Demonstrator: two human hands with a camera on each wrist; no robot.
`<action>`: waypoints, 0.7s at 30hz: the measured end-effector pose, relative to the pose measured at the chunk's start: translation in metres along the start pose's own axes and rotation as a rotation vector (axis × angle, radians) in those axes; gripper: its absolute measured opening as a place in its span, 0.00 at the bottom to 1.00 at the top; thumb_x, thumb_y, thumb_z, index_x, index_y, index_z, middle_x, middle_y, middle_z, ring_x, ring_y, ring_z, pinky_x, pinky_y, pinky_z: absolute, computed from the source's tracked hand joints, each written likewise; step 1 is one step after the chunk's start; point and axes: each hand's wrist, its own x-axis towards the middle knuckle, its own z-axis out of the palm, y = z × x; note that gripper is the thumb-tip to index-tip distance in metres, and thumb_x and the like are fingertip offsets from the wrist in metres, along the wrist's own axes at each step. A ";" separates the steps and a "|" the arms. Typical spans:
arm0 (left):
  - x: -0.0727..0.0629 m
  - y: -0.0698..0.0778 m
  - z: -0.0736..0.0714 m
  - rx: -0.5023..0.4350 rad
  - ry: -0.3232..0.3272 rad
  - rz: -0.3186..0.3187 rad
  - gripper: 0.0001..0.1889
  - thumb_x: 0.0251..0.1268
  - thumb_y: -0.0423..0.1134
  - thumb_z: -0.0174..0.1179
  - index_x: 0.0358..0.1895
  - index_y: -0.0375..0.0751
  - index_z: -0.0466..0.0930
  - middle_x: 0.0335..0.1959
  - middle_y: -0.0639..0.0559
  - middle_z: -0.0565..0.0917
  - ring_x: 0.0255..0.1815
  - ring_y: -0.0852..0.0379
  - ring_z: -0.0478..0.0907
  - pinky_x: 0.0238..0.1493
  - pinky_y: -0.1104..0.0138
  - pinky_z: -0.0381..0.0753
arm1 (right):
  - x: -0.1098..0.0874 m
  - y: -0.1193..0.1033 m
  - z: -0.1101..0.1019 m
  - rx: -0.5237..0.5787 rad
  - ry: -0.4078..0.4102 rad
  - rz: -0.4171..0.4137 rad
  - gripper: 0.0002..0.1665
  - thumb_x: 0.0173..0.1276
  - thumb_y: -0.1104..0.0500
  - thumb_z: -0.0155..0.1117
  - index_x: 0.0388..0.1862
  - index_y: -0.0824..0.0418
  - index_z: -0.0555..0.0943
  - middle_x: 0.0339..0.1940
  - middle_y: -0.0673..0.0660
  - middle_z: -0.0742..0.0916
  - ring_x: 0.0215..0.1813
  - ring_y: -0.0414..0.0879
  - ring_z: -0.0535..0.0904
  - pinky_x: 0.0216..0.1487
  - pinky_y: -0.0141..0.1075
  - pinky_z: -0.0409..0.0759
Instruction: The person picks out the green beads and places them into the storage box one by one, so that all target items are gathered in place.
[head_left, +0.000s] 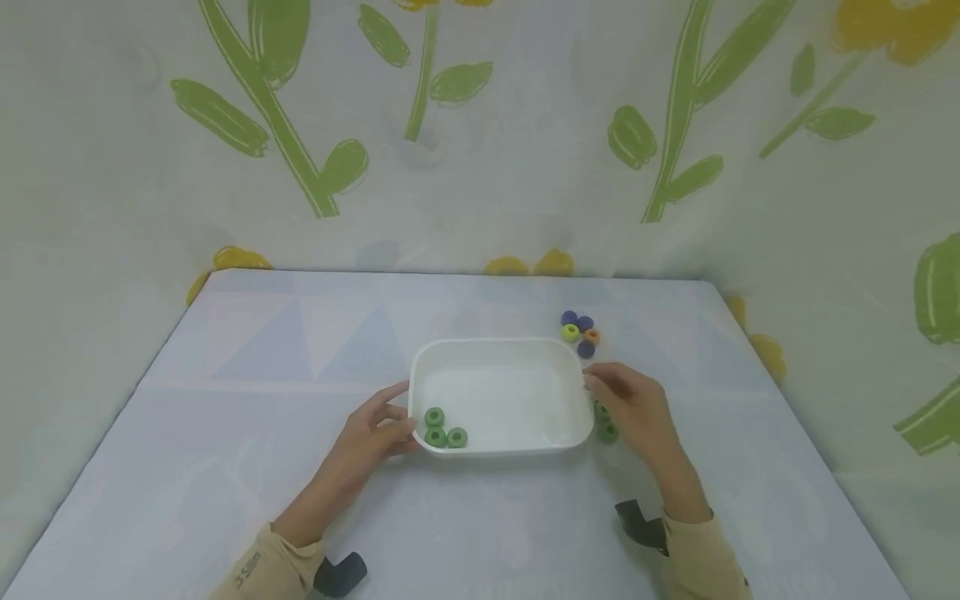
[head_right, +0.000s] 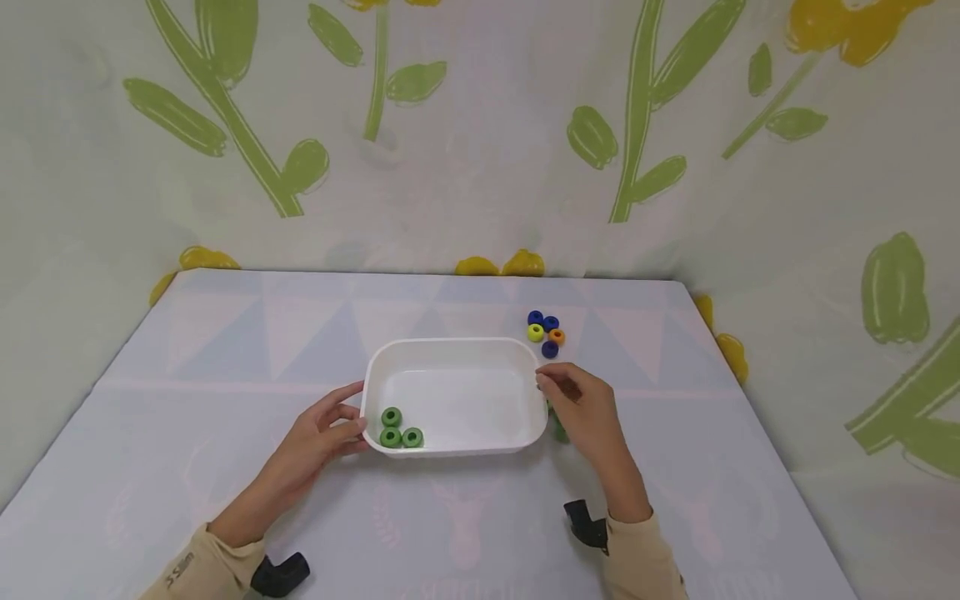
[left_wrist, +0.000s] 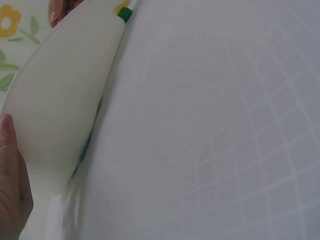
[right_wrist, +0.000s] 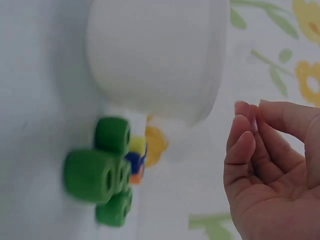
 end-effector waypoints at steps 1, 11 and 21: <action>0.000 0.000 0.000 0.000 -0.001 0.002 0.34 0.68 0.34 0.59 0.77 0.46 0.61 0.45 0.47 0.77 0.44 0.56 0.84 0.53 0.64 0.89 | -0.002 0.006 -0.002 -0.015 0.018 0.018 0.13 0.73 0.54 0.63 0.50 0.58 0.85 0.46 0.56 0.90 0.45 0.33 0.82 0.47 0.19 0.82; 0.001 0.000 0.000 0.008 0.004 0.000 0.33 0.68 0.33 0.58 0.76 0.46 0.61 0.45 0.47 0.77 0.44 0.56 0.84 0.53 0.65 0.89 | -0.023 0.044 -0.015 -0.080 0.022 0.138 0.17 0.67 0.55 0.70 0.53 0.61 0.84 0.46 0.58 0.89 0.44 0.28 0.78 0.46 0.20 0.80; 0.001 -0.002 -0.001 0.001 -0.015 0.009 0.34 0.69 0.34 0.58 0.77 0.45 0.60 0.45 0.48 0.77 0.44 0.57 0.84 0.52 0.66 0.89 | -0.030 0.060 -0.014 -0.092 -0.061 0.242 0.22 0.64 0.53 0.73 0.55 0.59 0.83 0.44 0.58 0.88 0.44 0.43 0.82 0.40 0.25 0.82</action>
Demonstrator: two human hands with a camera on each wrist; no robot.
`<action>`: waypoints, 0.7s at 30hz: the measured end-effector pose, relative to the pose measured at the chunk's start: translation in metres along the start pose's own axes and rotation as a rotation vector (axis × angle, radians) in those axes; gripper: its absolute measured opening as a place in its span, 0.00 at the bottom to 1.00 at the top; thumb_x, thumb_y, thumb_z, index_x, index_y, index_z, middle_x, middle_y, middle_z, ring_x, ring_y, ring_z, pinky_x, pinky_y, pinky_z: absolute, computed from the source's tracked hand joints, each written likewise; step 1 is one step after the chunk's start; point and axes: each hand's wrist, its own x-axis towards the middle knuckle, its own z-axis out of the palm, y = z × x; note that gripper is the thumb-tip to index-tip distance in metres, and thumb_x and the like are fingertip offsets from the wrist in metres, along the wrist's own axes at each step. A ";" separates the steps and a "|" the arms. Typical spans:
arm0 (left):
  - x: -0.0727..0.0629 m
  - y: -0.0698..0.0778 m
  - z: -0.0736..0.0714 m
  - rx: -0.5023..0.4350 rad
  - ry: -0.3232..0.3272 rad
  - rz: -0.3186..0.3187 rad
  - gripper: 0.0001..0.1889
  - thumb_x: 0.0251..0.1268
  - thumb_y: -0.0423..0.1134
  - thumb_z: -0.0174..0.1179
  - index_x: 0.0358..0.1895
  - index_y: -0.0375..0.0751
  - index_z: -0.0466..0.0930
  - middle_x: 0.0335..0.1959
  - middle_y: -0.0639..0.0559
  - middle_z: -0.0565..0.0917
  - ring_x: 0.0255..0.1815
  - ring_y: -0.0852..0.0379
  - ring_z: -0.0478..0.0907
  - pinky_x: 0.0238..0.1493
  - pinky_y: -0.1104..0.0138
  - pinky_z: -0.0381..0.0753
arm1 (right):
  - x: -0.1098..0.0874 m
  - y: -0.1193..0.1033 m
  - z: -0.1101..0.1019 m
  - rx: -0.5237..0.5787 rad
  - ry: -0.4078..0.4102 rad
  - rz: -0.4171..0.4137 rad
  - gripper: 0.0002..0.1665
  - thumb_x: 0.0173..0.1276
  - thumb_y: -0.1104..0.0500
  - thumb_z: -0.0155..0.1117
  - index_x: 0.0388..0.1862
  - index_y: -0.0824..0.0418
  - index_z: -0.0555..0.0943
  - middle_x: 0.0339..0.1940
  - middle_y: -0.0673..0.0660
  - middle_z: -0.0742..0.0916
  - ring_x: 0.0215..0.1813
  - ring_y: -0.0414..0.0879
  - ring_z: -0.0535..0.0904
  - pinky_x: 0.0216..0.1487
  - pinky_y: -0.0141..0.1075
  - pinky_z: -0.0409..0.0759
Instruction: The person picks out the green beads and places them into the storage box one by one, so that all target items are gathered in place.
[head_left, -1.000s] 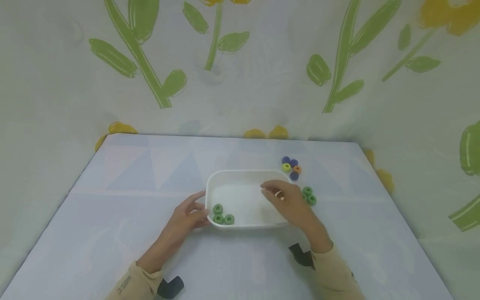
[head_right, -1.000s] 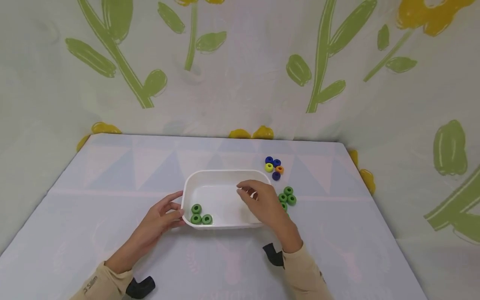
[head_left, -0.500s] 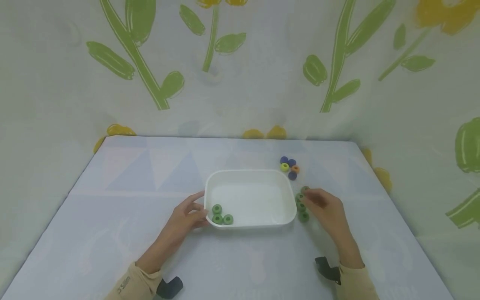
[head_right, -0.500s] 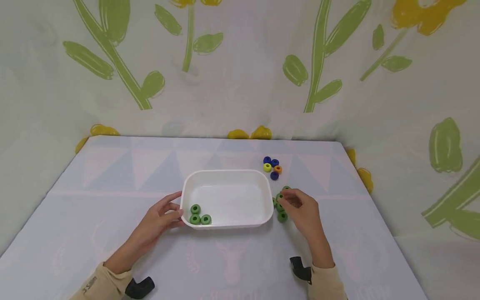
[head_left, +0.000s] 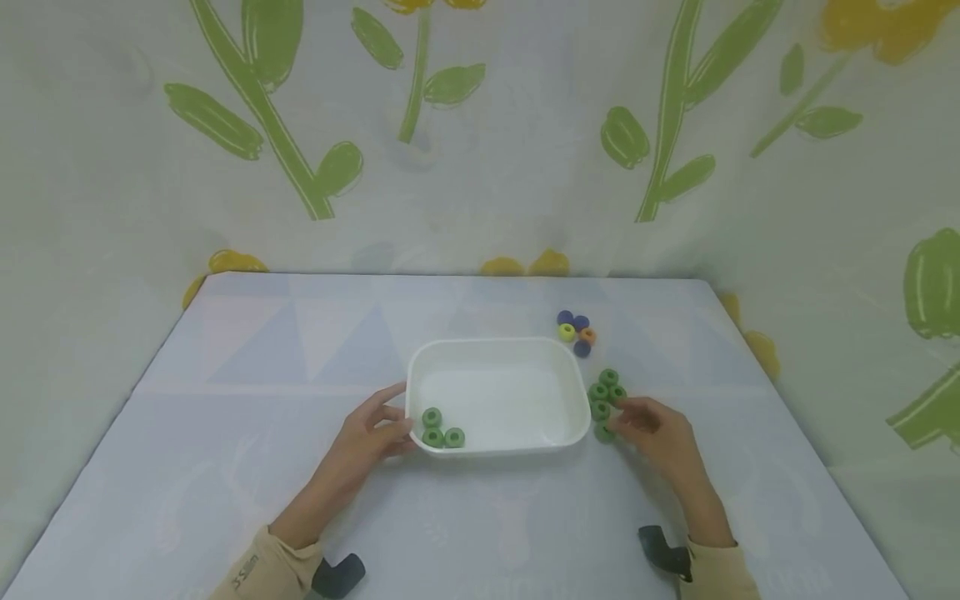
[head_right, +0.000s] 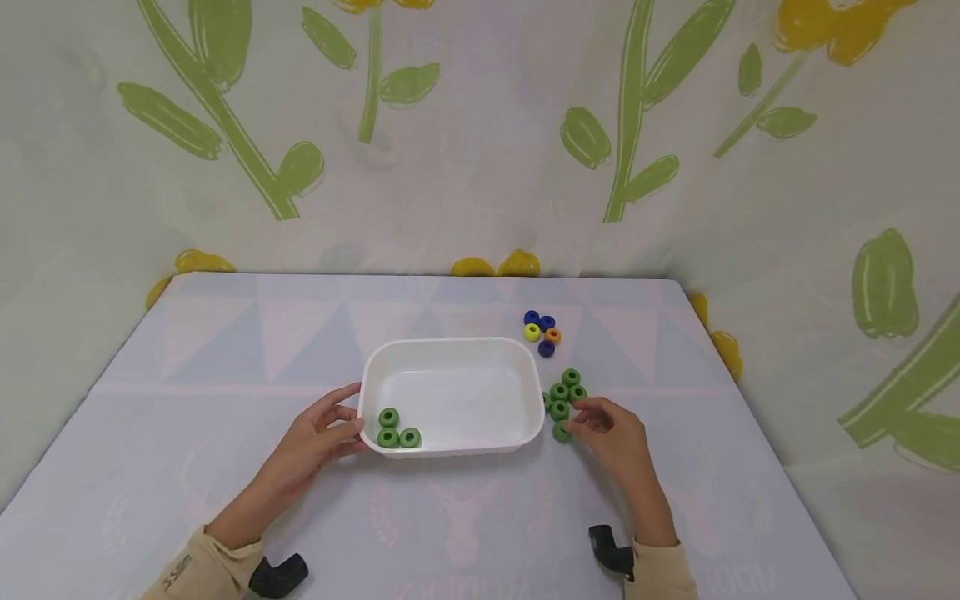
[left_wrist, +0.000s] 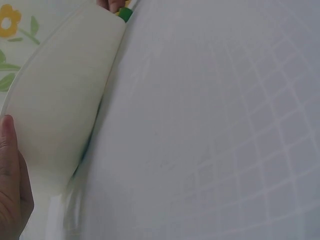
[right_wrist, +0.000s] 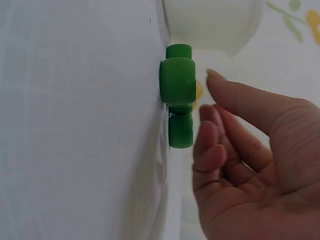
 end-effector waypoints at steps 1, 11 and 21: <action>0.000 0.000 0.000 0.001 0.002 -0.002 0.34 0.69 0.34 0.58 0.77 0.46 0.60 0.45 0.48 0.77 0.44 0.58 0.84 0.52 0.66 0.89 | 0.000 0.001 0.000 0.004 -0.009 0.000 0.23 0.63 0.53 0.74 0.55 0.59 0.83 0.44 0.58 0.89 0.44 0.43 0.82 0.40 0.25 0.82; 0.001 -0.001 -0.001 0.000 -0.005 0.005 0.34 0.70 0.36 0.59 0.78 0.46 0.59 0.46 0.47 0.77 0.45 0.57 0.84 0.53 0.66 0.89 | 0.000 0.005 0.004 0.002 -0.052 -0.006 0.26 0.60 0.51 0.77 0.55 0.59 0.83 0.45 0.58 0.89 0.44 0.43 0.81 0.40 0.27 0.81; 0.000 -0.001 0.000 -0.002 0.005 -0.002 0.34 0.69 0.34 0.58 0.77 0.47 0.61 0.46 0.46 0.77 0.43 0.57 0.84 0.52 0.65 0.89 | -0.002 0.004 0.004 -0.009 -0.116 0.018 0.29 0.59 0.49 0.76 0.55 0.61 0.82 0.49 0.59 0.88 0.46 0.45 0.80 0.42 0.30 0.80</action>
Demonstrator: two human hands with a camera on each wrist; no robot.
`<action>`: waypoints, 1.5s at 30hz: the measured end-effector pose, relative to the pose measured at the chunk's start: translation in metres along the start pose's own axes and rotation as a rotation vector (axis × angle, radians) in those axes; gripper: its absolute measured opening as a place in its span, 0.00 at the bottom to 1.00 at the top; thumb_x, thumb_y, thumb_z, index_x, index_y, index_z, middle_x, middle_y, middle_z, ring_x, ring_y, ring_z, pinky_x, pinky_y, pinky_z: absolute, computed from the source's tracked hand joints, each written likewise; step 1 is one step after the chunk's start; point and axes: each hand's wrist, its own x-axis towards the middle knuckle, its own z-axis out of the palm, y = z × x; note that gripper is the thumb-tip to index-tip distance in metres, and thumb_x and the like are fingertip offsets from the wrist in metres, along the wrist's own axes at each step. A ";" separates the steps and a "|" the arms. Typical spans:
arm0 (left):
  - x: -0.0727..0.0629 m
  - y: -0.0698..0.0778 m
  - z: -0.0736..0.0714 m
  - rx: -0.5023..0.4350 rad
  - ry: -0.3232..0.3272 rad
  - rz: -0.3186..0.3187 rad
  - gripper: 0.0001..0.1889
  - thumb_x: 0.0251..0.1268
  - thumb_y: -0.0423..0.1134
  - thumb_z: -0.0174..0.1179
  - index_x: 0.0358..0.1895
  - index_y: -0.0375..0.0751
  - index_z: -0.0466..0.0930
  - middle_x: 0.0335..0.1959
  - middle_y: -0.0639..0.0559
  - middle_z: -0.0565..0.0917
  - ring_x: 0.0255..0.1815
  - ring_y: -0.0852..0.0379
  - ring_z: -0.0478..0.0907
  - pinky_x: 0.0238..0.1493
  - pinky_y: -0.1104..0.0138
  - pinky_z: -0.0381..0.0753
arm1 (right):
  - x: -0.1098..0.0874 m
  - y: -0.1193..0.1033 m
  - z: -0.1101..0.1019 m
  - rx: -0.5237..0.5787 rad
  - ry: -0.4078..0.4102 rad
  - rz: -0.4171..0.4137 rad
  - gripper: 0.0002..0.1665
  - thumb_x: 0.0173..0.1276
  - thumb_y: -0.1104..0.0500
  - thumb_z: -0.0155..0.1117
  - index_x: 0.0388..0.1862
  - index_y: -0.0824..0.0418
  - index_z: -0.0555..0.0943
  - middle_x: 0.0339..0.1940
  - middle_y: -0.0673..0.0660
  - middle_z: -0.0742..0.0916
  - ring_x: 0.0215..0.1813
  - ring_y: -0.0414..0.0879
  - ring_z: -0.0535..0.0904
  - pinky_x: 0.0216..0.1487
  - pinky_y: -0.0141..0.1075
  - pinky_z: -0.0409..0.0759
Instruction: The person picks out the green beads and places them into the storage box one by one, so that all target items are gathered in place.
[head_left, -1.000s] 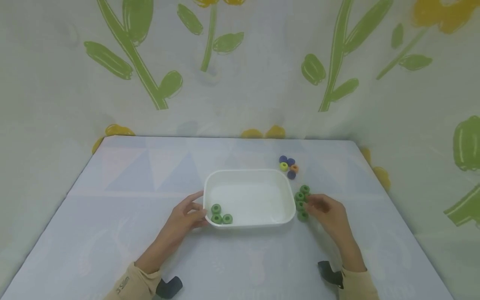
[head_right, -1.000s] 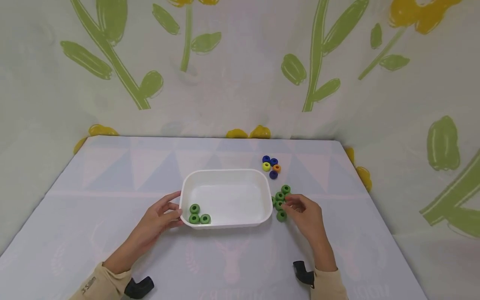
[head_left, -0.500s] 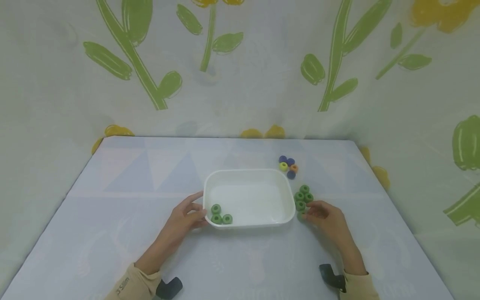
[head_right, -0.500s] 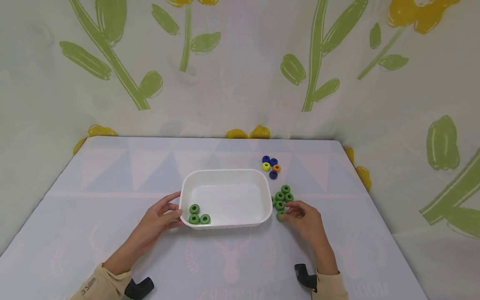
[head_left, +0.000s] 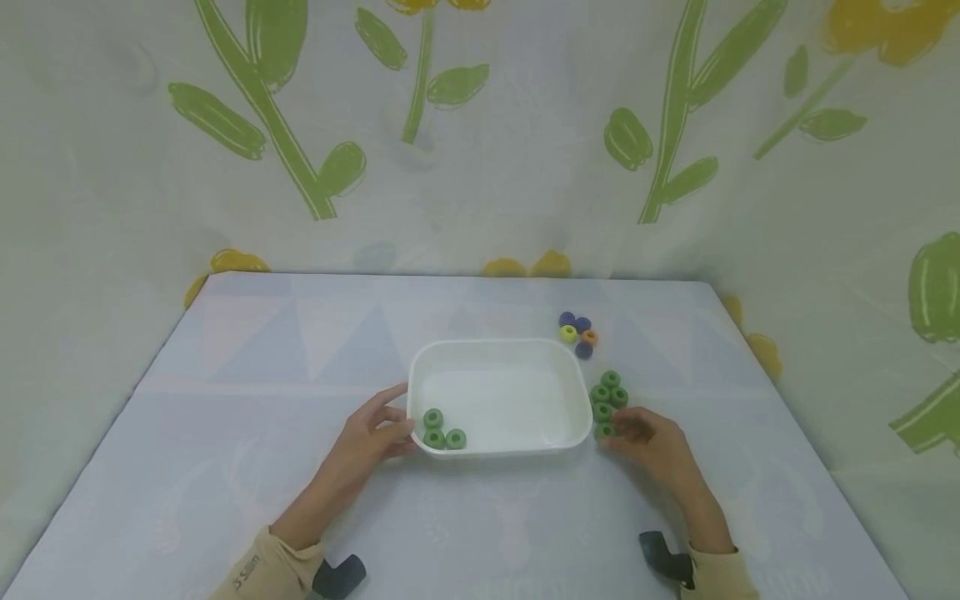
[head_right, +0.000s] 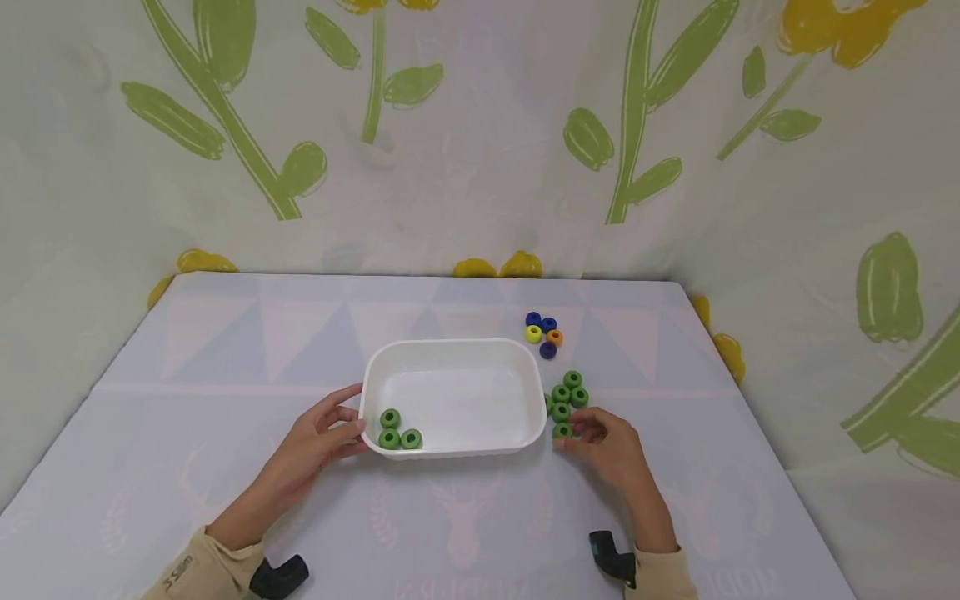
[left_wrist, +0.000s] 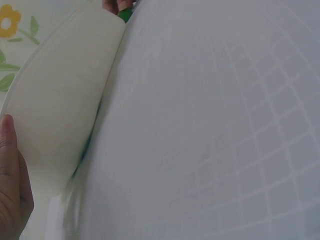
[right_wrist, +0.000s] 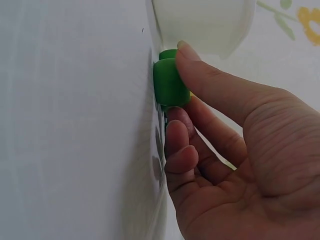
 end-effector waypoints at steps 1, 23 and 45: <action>0.000 0.000 0.000 0.000 0.000 0.001 0.34 0.69 0.34 0.58 0.77 0.47 0.61 0.46 0.46 0.77 0.44 0.57 0.84 0.52 0.65 0.89 | 0.000 0.000 0.000 -0.002 -0.001 -0.002 0.29 0.59 0.49 0.77 0.55 0.60 0.82 0.49 0.59 0.88 0.45 0.45 0.80 0.42 0.30 0.81; -0.002 -0.003 0.000 -0.009 0.001 -0.013 0.34 0.69 0.35 0.59 0.77 0.45 0.60 0.46 0.47 0.77 0.43 0.57 0.84 0.52 0.63 0.89 | -0.006 -0.003 0.000 -0.041 -0.015 0.006 0.27 0.58 0.51 0.77 0.55 0.59 0.83 0.43 0.56 0.88 0.42 0.43 0.79 0.38 0.30 0.80; -0.001 -0.001 -0.001 -0.010 -0.007 0.002 0.34 0.69 0.36 0.59 0.77 0.44 0.60 0.46 0.47 0.77 0.43 0.57 0.84 0.53 0.63 0.89 | 0.011 -0.068 -0.010 0.044 0.099 -0.263 0.20 0.60 0.56 0.76 0.51 0.57 0.83 0.43 0.54 0.87 0.41 0.38 0.78 0.40 0.25 0.81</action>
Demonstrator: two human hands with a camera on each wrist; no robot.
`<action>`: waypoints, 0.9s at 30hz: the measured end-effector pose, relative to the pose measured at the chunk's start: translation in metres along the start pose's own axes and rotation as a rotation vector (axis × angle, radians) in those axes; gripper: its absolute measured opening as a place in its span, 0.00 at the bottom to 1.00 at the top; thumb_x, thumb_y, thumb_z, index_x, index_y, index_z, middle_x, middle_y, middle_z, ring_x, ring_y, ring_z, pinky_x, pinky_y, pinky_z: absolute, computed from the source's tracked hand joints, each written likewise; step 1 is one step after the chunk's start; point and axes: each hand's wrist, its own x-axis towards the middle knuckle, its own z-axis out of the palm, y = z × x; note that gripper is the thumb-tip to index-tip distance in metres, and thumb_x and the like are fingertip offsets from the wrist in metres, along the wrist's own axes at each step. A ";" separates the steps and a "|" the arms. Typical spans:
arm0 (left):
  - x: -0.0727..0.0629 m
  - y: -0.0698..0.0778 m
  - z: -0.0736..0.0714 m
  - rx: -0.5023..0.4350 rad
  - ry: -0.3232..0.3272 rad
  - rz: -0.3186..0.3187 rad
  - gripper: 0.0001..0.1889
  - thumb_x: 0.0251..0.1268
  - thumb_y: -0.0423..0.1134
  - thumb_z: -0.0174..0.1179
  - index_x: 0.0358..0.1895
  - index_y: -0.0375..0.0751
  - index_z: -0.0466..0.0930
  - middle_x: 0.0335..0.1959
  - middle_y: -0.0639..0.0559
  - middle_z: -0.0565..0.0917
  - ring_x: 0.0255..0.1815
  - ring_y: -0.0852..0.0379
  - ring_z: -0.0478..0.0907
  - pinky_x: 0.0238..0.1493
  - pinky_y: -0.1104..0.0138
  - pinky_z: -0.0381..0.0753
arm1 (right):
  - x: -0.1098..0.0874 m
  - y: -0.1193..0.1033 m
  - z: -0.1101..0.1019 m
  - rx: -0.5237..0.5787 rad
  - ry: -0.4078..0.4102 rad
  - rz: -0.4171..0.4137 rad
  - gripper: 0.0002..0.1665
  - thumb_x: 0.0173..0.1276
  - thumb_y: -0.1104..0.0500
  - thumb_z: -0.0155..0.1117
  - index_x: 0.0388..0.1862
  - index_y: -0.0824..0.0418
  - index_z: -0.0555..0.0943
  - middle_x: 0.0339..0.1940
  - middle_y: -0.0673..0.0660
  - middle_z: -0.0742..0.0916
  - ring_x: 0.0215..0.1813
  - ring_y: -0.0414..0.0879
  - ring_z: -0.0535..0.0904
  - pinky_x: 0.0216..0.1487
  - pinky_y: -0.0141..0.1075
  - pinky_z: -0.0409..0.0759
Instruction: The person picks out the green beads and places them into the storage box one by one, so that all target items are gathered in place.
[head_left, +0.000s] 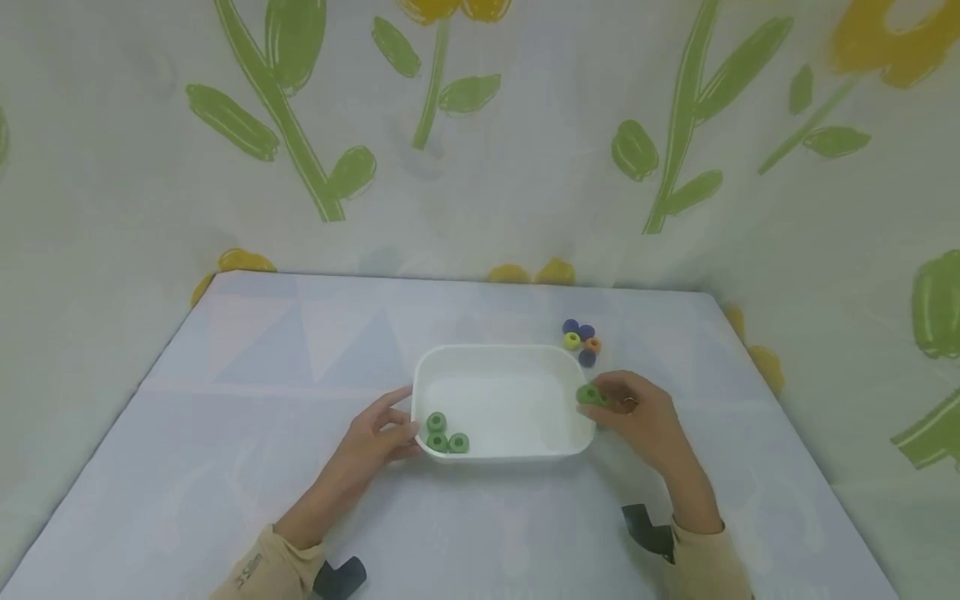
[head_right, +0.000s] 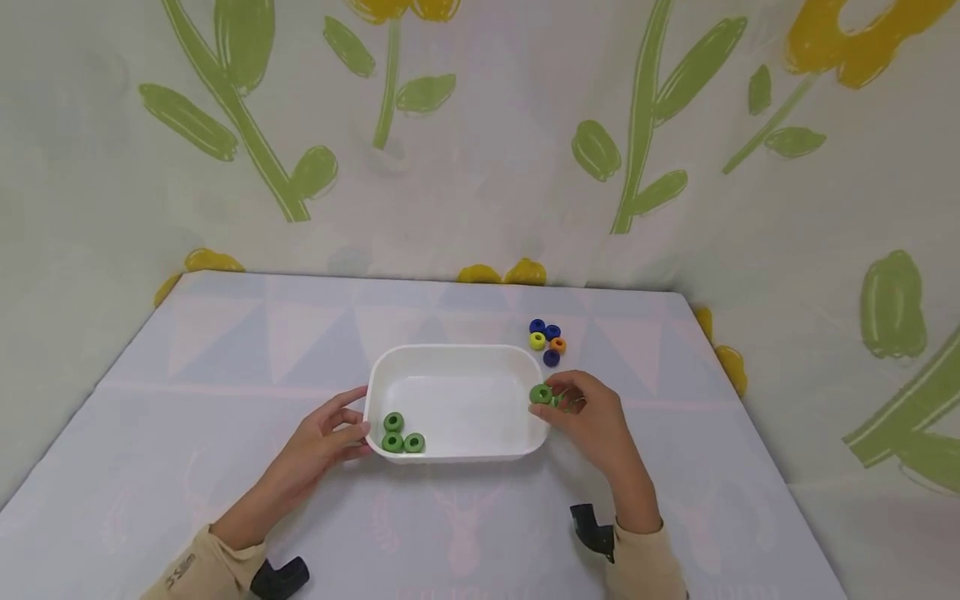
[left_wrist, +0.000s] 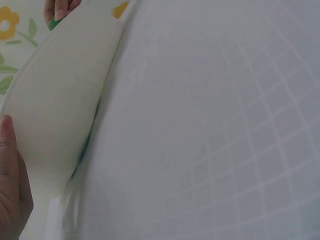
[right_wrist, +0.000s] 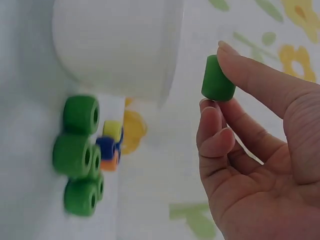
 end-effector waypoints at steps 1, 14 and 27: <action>0.001 0.000 0.000 -0.002 -0.002 0.001 0.34 0.69 0.36 0.59 0.77 0.44 0.60 0.46 0.47 0.77 0.44 0.57 0.84 0.53 0.63 0.89 | 0.004 -0.004 0.004 0.003 -0.020 0.005 0.19 0.60 0.56 0.76 0.50 0.57 0.83 0.43 0.54 0.87 0.41 0.39 0.78 0.40 0.25 0.81; 0.001 0.002 -0.001 -0.004 -0.002 0.000 0.34 0.69 0.35 0.59 0.77 0.43 0.60 0.45 0.47 0.77 0.43 0.57 0.84 0.52 0.64 0.89 | 0.038 -0.037 0.063 -0.002 -0.191 -0.107 0.16 0.57 0.58 0.78 0.44 0.56 0.85 0.41 0.51 0.88 0.38 0.41 0.79 0.40 0.28 0.80; 0.001 0.002 0.000 -0.004 0.001 0.000 0.34 0.69 0.34 0.58 0.77 0.44 0.60 0.44 0.47 0.77 0.42 0.57 0.84 0.53 0.62 0.89 | 0.048 -0.047 0.098 -0.097 -0.371 0.015 0.12 0.59 0.61 0.76 0.42 0.53 0.86 0.36 0.48 0.86 0.38 0.41 0.77 0.42 0.33 0.79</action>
